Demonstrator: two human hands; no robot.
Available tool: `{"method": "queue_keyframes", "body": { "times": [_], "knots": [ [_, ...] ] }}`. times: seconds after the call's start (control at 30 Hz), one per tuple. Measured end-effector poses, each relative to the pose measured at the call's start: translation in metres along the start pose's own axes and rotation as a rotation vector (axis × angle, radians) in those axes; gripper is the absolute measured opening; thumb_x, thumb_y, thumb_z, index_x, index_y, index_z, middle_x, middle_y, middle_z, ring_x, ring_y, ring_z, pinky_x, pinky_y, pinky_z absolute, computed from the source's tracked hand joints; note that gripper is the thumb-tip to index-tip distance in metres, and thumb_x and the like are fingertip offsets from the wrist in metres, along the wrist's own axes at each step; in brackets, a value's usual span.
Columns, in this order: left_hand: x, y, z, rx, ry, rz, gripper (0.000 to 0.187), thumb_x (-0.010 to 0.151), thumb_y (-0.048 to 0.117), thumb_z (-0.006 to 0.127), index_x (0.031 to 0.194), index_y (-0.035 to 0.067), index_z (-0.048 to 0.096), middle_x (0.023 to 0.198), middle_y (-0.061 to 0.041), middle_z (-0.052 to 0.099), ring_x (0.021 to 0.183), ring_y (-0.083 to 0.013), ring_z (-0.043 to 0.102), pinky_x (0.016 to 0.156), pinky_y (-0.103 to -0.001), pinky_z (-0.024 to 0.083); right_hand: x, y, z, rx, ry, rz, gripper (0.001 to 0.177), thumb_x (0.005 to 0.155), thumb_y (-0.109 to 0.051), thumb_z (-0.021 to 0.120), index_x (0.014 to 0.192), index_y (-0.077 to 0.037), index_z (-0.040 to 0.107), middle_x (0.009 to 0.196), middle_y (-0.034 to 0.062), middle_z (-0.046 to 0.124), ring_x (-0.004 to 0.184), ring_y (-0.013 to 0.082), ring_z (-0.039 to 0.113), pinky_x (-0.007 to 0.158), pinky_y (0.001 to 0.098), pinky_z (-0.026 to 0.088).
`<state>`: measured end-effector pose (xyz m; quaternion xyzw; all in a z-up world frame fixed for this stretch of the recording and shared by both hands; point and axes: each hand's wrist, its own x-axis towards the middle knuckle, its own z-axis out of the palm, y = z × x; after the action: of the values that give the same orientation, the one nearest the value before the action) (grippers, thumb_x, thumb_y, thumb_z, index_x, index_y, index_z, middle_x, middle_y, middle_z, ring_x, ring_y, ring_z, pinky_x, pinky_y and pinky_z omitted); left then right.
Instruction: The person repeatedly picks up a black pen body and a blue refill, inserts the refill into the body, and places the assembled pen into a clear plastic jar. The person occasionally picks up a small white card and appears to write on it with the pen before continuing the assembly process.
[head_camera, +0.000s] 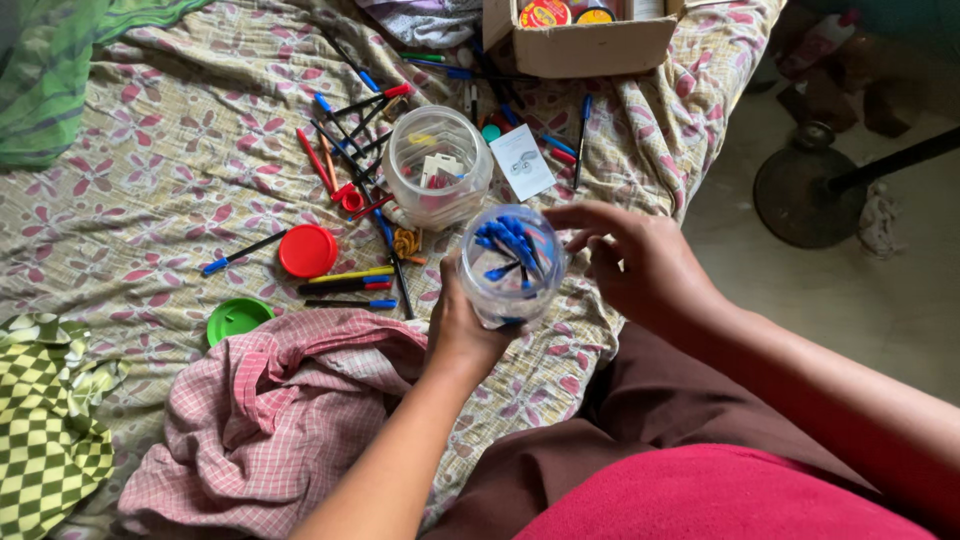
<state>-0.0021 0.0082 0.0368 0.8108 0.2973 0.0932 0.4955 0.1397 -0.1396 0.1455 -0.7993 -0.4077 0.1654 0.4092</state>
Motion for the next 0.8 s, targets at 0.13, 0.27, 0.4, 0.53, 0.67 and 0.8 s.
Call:
{"method": "queue_keyframes", "body": {
  "times": [0.13, 0.27, 0.4, 0.53, 0.67, 0.8],
  "knots": [
    [-0.008, 0.004, 0.0, -0.184, 0.106, 0.082, 0.098, 0.064, 0.019, 0.098, 0.141, 0.014, 0.038, 0.131, -0.012, 0.069, 0.121, -0.0273, 0.071, 0.099, -0.036, 0.058, 0.002, -0.009, -0.005, -0.041, -0.015, 0.1, 0.059, 0.084, 0.016, 0.047, 0.127, -0.016, 0.071, 0.1, 0.0095, 0.079, 0.081, 0.0185, 0.079, 0.071, 0.0308, 0.06],
    [-0.013, 0.005, 0.0, -0.092, 0.103, 0.072, 0.112, 0.057, 0.014, 0.098, 0.144, 0.011, 0.029, 0.131, -0.014, 0.063, 0.121, -0.0293, 0.065, 0.099, -0.039, 0.053, 0.0, -0.004, 0.0, -0.031, 0.015, -0.004, 0.054, 0.083, 0.017, 0.048, 0.122, -0.012, 0.072, 0.105, 0.0104, 0.078, 0.092, 0.0173, 0.079, 0.075, 0.03, 0.06],
    [-0.009, 0.001, -0.007, 0.124, 0.122, 0.218, 0.098, 0.056, 0.011, 0.1, 0.134, 0.017, 0.042, 0.135, -0.017, 0.061, 0.121, -0.0326, 0.065, 0.098, -0.039, 0.054, -0.011, 0.009, 0.001, 0.079, -0.012, -0.013, 0.046, 0.083, 0.013, 0.057, 0.121, -0.008, 0.07, 0.11, 0.0091, 0.078, 0.094, 0.019, 0.078, 0.078, 0.0302, 0.059],
    [-0.002, -0.004, -0.007, 0.039, 0.028, -0.12, 0.11, 0.057, 0.012, 0.098, 0.143, 0.018, 0.028, 0.132, -0.011, 0.064, 0.121, -0.0326, 0.063, 0.099, -0.04, 0.051, -0.005, 0.029, -0.003, 0.013, -0.062, 0.17, 0.05, 0.082, 0.013, 0.048, 0.121, -0.01, 0.069, 0.114, 0.007, 0.078, 0.093, 0.019, 0.079, 0.079, 0.0312, 0.06],
    [0.006, 0.001, -0.01, 0.061, -0.093, -0.114, 0.109, 0.056, 0.012, 0.097, 0.141, 0.021, 0.029, 0.133, -0.011, 0.065, 0.123, -0.0326, 0.063, 0.098, -0.041, 0.053, 0.009, 0.055, -0.006, -0.115, -0.078, 0.233, 0.047, 0.083, 0.006, 0.053, 0.123, -0.011, 0.069, 0.114, 0.0103, 0.077, 0.091, 0.0255, 0.077, 0.08, 0.0353, 0.058],
    [0.026, 0.013, -0.003, 0.097, -0.15, -0.158, 0.106, 0.057, 0.012, 0.097, 0.139, 0.021, 0.032, 0.131, -0.012, 0.066, 0.121, -0.0336, 0.064, 0.097, -0.041, 0.053, 0.023, 0.083, -0.008, -0.154, -0.1, 0.131, 0.044, 0.083, 0.003, 0.055, 0.123, -0.008, 0.07, 0.112, 0.0162, 0.076, 0.099, 0.0318, 0.073, 0.083, 0.0394, 0.055]
  ]
}}
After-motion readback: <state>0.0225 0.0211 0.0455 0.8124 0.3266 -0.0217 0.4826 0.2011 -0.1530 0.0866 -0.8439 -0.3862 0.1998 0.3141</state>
